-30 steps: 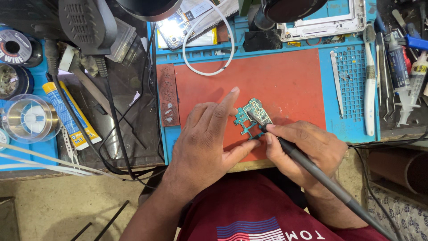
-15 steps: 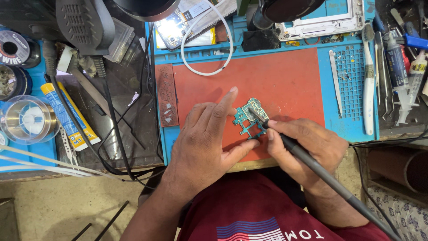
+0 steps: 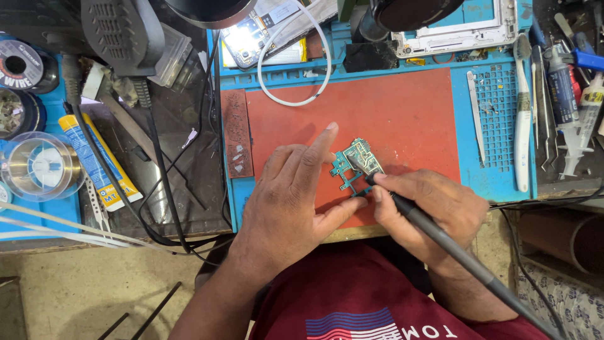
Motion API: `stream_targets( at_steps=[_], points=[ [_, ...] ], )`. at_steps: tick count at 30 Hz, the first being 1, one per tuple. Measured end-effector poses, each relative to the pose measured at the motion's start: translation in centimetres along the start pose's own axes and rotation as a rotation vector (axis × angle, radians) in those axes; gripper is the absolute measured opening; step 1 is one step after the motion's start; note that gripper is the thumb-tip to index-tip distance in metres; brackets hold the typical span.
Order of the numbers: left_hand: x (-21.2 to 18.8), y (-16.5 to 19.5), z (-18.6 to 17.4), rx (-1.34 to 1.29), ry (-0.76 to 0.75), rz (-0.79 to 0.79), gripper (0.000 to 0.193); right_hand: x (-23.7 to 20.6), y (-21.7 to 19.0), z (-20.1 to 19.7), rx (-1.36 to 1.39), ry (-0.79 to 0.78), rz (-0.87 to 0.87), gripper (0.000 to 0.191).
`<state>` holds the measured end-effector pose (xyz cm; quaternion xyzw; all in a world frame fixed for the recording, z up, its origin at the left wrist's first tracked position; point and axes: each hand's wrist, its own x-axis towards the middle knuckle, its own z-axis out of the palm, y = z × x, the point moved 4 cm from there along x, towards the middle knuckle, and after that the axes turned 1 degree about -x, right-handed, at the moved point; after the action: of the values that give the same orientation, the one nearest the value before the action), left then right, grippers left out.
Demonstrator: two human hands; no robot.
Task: The person uses a metal pick to scrape and clean a small green circuit board on a red mat. They then apply a paste from a syringe onto the board and use a hot air gun to heat the treated area. The board is rotated and repositioned during the process.
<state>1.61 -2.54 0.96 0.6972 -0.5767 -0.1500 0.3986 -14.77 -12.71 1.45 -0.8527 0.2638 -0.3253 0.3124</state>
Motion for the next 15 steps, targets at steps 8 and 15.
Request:
stream_targets(
  at_steps=[8, 15],
  points=[
    [-0.01, -0.01, 0.06, 0.004, -0.005, 0.000, 0.099, -0.04, 0.04, 0.02, -0.013, 0.009, 0.001, 0.016],
    [-0.03, -0.10, 0.11, 0.006, -0.001, 0.006, 0.099, -0.09, 0.14, 0.08, -0.021, 0.008, 0.008, 0.017]
  ],
)
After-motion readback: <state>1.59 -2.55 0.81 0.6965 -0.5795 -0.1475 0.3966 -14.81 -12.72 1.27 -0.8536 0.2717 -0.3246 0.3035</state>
